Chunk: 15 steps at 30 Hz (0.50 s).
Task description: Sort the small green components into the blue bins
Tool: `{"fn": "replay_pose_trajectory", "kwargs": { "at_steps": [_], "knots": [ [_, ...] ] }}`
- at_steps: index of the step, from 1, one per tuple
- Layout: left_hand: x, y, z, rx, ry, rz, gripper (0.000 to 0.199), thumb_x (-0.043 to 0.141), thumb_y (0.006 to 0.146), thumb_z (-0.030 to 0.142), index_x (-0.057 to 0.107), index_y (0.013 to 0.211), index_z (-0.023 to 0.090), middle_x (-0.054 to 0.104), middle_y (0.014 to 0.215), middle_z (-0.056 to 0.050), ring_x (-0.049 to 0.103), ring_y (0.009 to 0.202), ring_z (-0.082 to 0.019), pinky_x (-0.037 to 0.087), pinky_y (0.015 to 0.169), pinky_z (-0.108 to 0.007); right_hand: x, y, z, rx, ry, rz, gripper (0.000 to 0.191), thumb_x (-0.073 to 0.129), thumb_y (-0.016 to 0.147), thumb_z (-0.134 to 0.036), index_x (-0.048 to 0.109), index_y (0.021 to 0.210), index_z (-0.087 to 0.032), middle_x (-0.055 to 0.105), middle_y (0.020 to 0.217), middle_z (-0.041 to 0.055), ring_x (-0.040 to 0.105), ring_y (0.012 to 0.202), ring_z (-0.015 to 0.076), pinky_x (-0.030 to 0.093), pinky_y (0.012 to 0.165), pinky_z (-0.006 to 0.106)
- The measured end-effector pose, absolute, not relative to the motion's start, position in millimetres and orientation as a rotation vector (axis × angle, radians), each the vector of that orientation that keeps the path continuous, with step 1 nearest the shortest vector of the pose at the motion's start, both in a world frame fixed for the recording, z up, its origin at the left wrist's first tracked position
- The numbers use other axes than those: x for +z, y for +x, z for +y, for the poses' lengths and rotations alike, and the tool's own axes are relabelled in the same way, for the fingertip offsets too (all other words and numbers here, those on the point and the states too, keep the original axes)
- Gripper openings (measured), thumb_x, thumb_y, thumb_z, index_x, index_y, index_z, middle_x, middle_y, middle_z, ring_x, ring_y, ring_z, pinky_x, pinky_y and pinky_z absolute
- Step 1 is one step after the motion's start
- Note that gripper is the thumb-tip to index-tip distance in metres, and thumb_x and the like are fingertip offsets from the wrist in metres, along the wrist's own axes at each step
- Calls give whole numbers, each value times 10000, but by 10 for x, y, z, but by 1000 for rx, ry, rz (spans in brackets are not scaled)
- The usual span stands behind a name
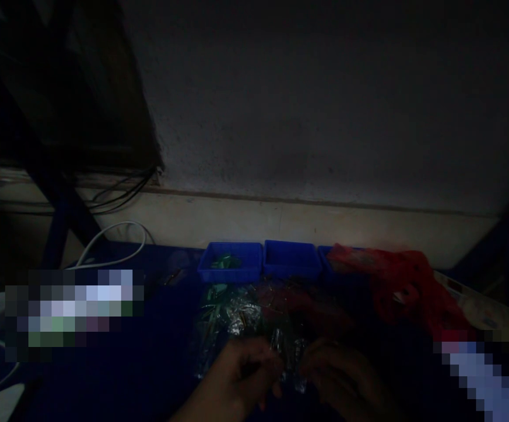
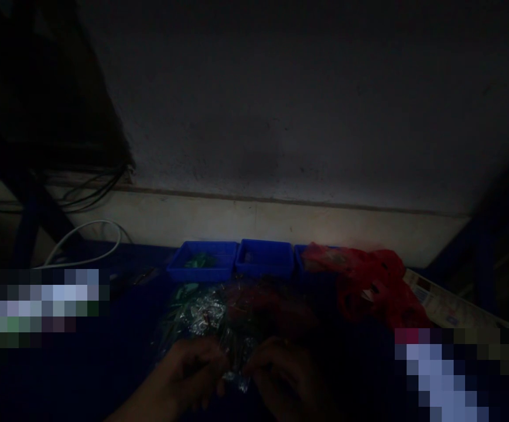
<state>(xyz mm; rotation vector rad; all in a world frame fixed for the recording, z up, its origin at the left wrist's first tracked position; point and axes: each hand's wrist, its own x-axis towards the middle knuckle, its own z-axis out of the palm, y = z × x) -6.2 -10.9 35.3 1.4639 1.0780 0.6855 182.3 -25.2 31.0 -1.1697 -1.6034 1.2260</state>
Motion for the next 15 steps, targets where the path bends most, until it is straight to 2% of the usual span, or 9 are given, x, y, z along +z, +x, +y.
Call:
{"fn": "replay_pose_trajectory", "kwargs": {
  "at_steps": [4,7,10,13,15],
  "knots": [
    [353,-78,-110,722,1432,1114,307,511,783,420,589,660,150,525,594,16,408,483,-98,310,463,-214,291,1813,-218,1346,-1171,-1391,182,615,752,-384,560,852,-241,506,708,-39,469,572,113,383,514,215],
    [360,-88,-102,747,1467,1082,295,512,800,369,588,614,153,447,540,41,378,485,-97,281,460,-215,280,1810,-205,1394,-1216,-1413,250,632,743,-381,545,927,-235,488,688,-54,444,548,100,351,488,206],
    [342,-85,-91,773,1543,990,326,516,829,336,584,567,154,358,512,61,327,481,-89,259,456,-213,276,1805,-200,1481,-1238,-1471,190,582,795,-385,562,840,-201,466,577,-70,418,486,85,319,463,199],
    [271,-80,-78,803,1470,982,212,576,809,361,624,758,161,410,568,64,333,466,-75,276,429,-190,286,1800,-192,1517,-1191,-1452,262,556,816,-452,546,778,-193,492,536,-62,459,483,92,356,478,202],
    [215,-81,-68,849,1344,993,257,628,764,416,560,845,182,441,599,74,339,426,-60,287,383,-167,301,1804,-186,1498,-1170,-1420,316,574,789,-511,554,774,-196,560,602,-30,518,535,113,407,505,213]
  ]
}}
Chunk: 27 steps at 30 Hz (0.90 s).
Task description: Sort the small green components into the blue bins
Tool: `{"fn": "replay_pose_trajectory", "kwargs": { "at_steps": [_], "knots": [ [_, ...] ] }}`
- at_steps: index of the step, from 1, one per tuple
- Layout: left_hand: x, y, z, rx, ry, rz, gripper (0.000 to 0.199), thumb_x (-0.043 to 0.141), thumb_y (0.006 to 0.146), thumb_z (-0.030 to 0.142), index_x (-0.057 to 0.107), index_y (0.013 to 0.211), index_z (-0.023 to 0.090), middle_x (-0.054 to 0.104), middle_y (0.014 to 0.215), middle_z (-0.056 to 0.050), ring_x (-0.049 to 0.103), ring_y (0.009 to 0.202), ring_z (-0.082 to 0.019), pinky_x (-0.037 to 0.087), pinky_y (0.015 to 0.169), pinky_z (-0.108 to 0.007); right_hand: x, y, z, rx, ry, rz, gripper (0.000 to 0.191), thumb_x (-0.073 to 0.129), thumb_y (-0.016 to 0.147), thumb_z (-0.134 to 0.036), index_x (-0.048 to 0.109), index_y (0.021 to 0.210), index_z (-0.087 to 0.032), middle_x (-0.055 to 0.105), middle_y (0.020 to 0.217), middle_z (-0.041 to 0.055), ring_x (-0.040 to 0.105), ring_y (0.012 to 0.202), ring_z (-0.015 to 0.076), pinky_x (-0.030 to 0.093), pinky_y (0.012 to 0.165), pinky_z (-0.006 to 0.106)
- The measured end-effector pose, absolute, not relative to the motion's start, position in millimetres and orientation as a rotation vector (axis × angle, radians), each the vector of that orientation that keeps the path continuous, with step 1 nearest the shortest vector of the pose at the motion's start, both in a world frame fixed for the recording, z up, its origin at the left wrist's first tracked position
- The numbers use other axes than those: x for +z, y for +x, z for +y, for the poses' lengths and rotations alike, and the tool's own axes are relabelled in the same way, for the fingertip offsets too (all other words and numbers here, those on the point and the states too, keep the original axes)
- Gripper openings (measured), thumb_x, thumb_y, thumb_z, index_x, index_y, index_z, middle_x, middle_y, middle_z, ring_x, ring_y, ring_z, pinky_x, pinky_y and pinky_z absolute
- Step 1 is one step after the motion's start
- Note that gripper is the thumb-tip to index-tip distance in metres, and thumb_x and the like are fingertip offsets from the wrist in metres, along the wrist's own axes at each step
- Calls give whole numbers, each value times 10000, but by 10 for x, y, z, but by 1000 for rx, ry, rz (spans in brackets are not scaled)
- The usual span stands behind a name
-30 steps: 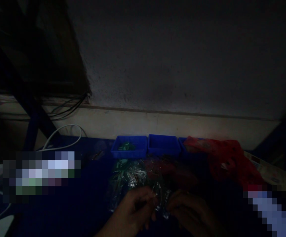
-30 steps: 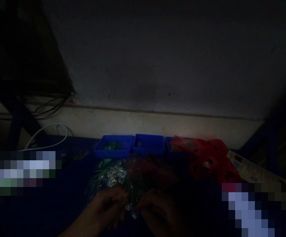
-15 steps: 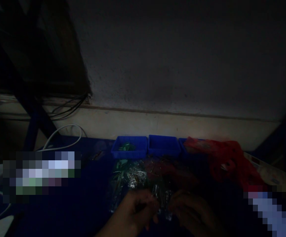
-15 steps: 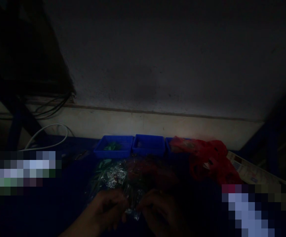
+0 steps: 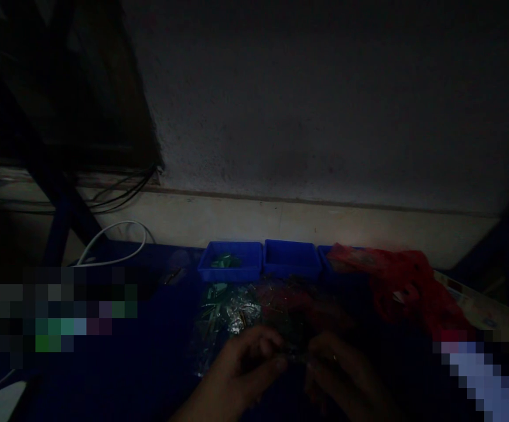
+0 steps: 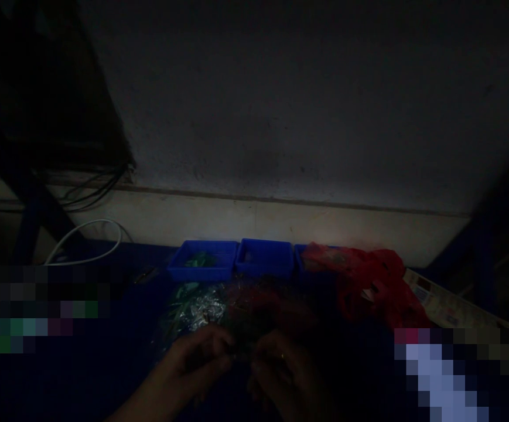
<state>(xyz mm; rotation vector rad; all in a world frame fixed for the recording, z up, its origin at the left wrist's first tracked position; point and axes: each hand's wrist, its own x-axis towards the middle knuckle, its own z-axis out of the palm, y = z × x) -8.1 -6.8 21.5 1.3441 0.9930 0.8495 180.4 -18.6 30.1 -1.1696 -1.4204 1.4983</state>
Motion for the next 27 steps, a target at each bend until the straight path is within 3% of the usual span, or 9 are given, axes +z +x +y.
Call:
{"fn": "replay_pose_trajectory", "kwargs": {
  "at_steps": [3,7,11,17,23,27],
  "knots": [
    [167,-82,-54,857,1249,972,367,601,754,537,476,745,191,440,549,83,352,368,-49,293,333,-146,315,1819,-189,1400,-1189,-1429,323,588,770,-534,596,778,-211,607,698,-2,562,597,138,460,540,232],
    [167,-70,-45,792,1230,897,495,481,782,636,521,667,156,508,528,31,465,377,-74,347,341,-158,291,1820,-230,1276,-1292,-1451,280,582,780,-494,653,837,-229,615,754,13,586,643,161,500,585,255],
    [190,-67,-48,785,1255,905,421,590,737,568,524,693,155,542,591,31,457,394,-57,346,356,-150,291,1807,-271,1244,-1260,-1500,236,536,813,-428,679,870,-249,639,790,19,602,682,170,510,605,249],
    [251,-80,-40,805,1317,1016,303,573,774,442,545,691,151,540,583,36,434,419,-60,342,383,-157,329,1845,-247,1262,-1243,-1633,166,532,807,-287,689,858,-270,663,844,13,608,705,161,512,647,239],
    [269,-67,-40,821,1326,1006,324,561,772,464,556,698,149,559,617,17,425,425,-61,347,384,-160,347,1854,-258,1287,-1136,-1684,195,531,782,-220,693,861,-292,663,851,0,614,724,157,505,647,230],
    [236,-41,-48,754,1343,977,397,505,787,544,550,746,151,564,651,5,439,430,-70,360,383,-170,320,1956,-187,1281,-1148,-1613,190,529,804,-263,687,908,-280,648,863,13,617,742,166,498,646,248]
  ]
}}
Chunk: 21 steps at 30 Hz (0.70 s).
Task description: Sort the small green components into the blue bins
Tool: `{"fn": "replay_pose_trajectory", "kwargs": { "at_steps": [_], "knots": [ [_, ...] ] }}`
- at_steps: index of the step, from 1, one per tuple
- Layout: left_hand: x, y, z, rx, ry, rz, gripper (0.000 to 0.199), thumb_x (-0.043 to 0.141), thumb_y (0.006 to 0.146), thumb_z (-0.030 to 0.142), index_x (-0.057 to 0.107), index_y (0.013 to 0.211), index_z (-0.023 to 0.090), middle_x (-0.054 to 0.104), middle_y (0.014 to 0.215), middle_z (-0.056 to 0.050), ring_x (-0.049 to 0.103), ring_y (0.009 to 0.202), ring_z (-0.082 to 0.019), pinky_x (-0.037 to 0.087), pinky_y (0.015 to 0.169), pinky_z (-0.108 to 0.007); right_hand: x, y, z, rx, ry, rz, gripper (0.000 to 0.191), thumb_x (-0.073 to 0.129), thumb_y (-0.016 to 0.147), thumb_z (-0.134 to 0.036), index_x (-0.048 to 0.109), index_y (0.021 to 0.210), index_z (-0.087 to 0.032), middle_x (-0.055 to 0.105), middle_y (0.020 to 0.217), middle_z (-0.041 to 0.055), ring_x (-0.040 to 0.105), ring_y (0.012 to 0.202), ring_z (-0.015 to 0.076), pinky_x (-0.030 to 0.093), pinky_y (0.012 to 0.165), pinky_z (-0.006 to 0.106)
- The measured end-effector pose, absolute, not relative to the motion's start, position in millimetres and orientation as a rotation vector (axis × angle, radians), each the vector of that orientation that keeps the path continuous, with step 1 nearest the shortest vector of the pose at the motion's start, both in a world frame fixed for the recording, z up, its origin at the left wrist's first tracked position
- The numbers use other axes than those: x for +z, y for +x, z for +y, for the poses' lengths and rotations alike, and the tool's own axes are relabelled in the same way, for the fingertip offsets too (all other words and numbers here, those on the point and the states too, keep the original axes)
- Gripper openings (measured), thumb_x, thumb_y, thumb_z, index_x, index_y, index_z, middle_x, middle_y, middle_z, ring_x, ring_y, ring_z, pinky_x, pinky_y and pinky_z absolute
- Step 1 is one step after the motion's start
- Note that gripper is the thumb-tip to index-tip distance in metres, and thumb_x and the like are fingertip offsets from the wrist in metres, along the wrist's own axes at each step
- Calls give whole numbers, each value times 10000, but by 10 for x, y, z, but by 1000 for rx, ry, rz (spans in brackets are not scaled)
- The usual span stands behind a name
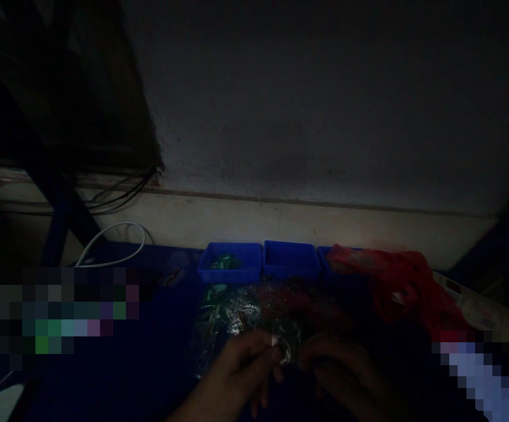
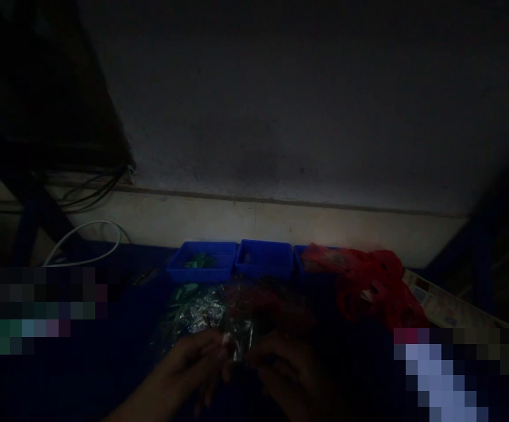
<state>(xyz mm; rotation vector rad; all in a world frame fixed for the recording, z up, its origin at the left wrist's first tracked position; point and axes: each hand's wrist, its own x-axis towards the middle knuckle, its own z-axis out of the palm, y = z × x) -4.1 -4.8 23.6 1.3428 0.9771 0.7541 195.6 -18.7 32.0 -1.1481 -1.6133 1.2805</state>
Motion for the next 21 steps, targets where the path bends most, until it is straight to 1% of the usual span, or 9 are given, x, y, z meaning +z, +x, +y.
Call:
{"fn": "replay_pose_trajectory", "kwargs": {
  "at_steps": [4,7,8,10,12,14,16,18,21],
  "knots": [
    [140,-53,-77,659,1432,1021,331,498,819,465,570,910,155,542,635,21,438,471,-85,343,408,-169,313,2078,23,1128,-1213,-1633,247,539,800,-367,667,666,-203,588,617,1,558,591,161,455,572,265],
    [68,-83,-81,612,1613,1022,224,499,839,303,598,982,163,582,682,5,490,560,-105,377,484,-181,352,2106,176,990,-1264,-1493,338,520,804,-430,630,574,-208,598,576,8,569,579,179,463,565,288],
    [49,-91,-78,599,1693,1008,199,496,833,248,615,968,162,600,693,-1,509,582,-111,386,507,-185,361,2105,217,955,-1264,-1463,325,530,799,-454,655,617,-214,643,638,23,603,638,198,485,607,303],
    [21,-94,-69,573,1839,982,197,504,797,151,645,935,156,643,729,-16,551,622,-122,406,541,-189,357,2098,284,971,-1236,-1448,285,564,786,-475,703,872,-241,712,907,58,645,868,240,508,765,351],
    [10,-85,-64,545,1935,958,226,518,759,93,664,921,151,685,781,-34,595,666,-135,431,578,-189,323,2090,329,1077,-1181,-1480,432,594,782,-453,591,1180,-284,628,1219,75,575,1113,257,469,910,406],
    [20,-72,-68,529,1978,936,248,521,749,69,674,928,148,712,828,-48,623,699,-143,453,612,-191,279,2084,348,1102,-1146,-1565,500,599,794,-413,511,1272,-295,516,1362,79,497,1220,253,444,961,430],
    [44,-66,-79,521,2002,921,259,510,753,56,680,928,143,723,847,-57,635,708,-146,464,624,-193,251,2084,337,957,-1150,-1701,393,575,820,-361,573,1203,-276,527,1345,78,502,1213,242,445,969,423],
    [70,-70,-89,513,2028,921,273,507,743,43,687,923,145,729,850,-58,638,700,-147,469,618,-195,242,2094,301,733,-1197,-1843,254,536,844,-297,648,1067,-252,622,1202,78,577,1109,230,472,939,410],
    [94,-95,-93,499,2085,923,315,503,728,35,696,937,172,732,845,-46,640,688,-148,470,609,-201,228,2130,227,412,-1344,-2022,249,576,788,-206,664,1020,-222,669,1077,87,619,1009,247,503,889,432]
  ]
}}
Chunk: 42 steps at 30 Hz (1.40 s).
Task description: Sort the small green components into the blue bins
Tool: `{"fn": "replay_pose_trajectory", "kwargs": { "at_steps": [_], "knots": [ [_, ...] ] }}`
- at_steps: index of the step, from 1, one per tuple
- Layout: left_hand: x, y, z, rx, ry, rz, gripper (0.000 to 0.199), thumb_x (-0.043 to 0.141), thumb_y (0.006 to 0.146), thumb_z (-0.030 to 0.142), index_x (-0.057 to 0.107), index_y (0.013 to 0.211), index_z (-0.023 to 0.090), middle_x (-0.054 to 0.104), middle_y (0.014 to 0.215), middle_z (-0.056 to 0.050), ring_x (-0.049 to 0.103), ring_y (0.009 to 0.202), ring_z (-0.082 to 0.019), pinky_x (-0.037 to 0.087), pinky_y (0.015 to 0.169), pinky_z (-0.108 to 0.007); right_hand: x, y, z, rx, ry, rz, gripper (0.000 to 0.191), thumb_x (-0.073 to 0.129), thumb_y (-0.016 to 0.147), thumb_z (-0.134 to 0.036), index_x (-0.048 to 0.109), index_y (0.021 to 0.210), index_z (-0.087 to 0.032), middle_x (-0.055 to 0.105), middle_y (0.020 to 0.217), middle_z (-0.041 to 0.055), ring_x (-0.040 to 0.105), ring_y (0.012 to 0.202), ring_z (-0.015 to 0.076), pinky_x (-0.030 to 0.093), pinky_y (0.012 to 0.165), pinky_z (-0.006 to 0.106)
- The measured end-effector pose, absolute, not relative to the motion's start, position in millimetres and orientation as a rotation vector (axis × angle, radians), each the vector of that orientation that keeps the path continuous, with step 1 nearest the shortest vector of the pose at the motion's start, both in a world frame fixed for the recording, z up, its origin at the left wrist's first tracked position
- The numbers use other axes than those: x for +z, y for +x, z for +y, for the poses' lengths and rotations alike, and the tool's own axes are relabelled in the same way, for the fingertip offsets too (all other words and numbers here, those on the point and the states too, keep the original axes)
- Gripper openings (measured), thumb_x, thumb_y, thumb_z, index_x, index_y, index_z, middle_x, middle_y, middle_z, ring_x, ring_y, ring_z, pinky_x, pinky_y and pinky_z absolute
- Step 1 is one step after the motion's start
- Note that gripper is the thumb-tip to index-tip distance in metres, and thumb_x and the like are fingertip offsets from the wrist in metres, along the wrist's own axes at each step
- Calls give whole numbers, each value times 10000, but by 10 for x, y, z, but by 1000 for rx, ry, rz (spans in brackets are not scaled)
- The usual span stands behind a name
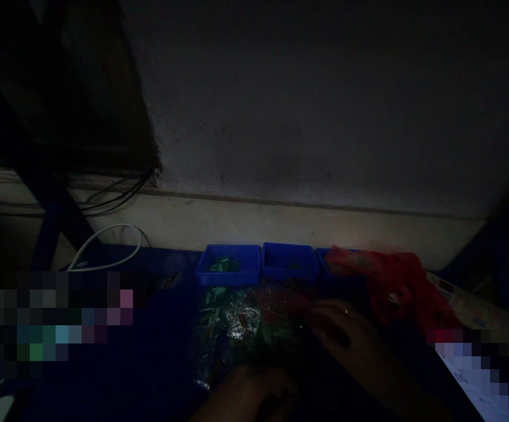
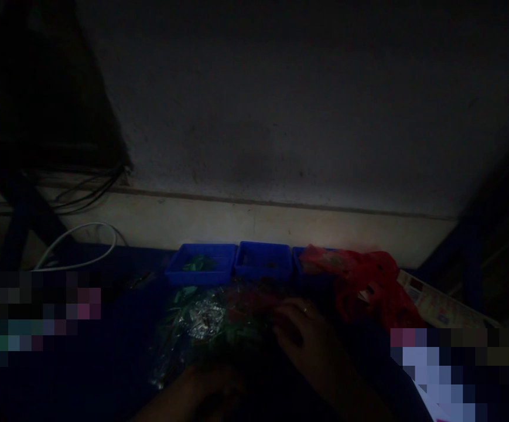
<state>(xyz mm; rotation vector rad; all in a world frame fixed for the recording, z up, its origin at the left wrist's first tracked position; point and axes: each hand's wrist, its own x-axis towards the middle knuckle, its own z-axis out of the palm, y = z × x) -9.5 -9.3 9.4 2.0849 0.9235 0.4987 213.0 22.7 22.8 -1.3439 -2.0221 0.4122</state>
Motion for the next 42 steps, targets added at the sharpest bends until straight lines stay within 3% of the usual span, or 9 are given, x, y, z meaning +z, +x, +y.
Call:
{"fn": "replay_pose_trajectory", "kwargs": {
  "at_steps": [4,11,17,27,38,42],
  "knots": [
    [55,-125,-72,468,2158,833,305,505,753,65,704,936,207,729,824,-38,647,669,-159,468,586,-210,165,2179,163,169,-1498,-2231,459,654,681,-141,627,1137,-194,660,1158,117,601,1054,305,505,882,494],
    [-171,-133,-23,594,2128,746,183,551,846,267,726,898,270,736,799,-13,659,698,-179,495,623,-232,175,2220,187,-129,-1461,-2294,367,453,785,-74,680,1042,-206,733,1017,108,685,898,267,566,787,459],
    [-209,-131,-9,569,2075,736,179,569,841,286,731,915,297,731,789,3,663,696,-188,504,637,-252,227,2247,198,-8,-1463,-2201,342,397,829,-109,701,959,-194,748,955,95,695,863,237,573,781,409],
    [-186,-151,-11,585,2103,728,170,562,854,323,722,884,275,728,823,-17,659,724,-189,492,660,-240,349,2319,237,16,-1450,-1851,313,390,870,-321,682,831,-217,748,829,96,702,757,249,575,712,389],
    [-150,-134,-2,473,2209,794,223,527,792,136,716,903,180,725,815,-66,654,685,-182,488,596,-236,376,2350,142,3,-1466,-1701,263,381,880,-299,634,931,-253,745,863,58,704,774,250,564,678,364],
    [-135,-127,-12,500,2170,776,235,530,822,167,724,930,242,731,839,-29,665,728,-188,504,644,-259,406,2299,82,99,-1359,-1925,230,431,855,-252,655,909,-250,731,853,49,686,788,225,552,717,355]
  ]
}}
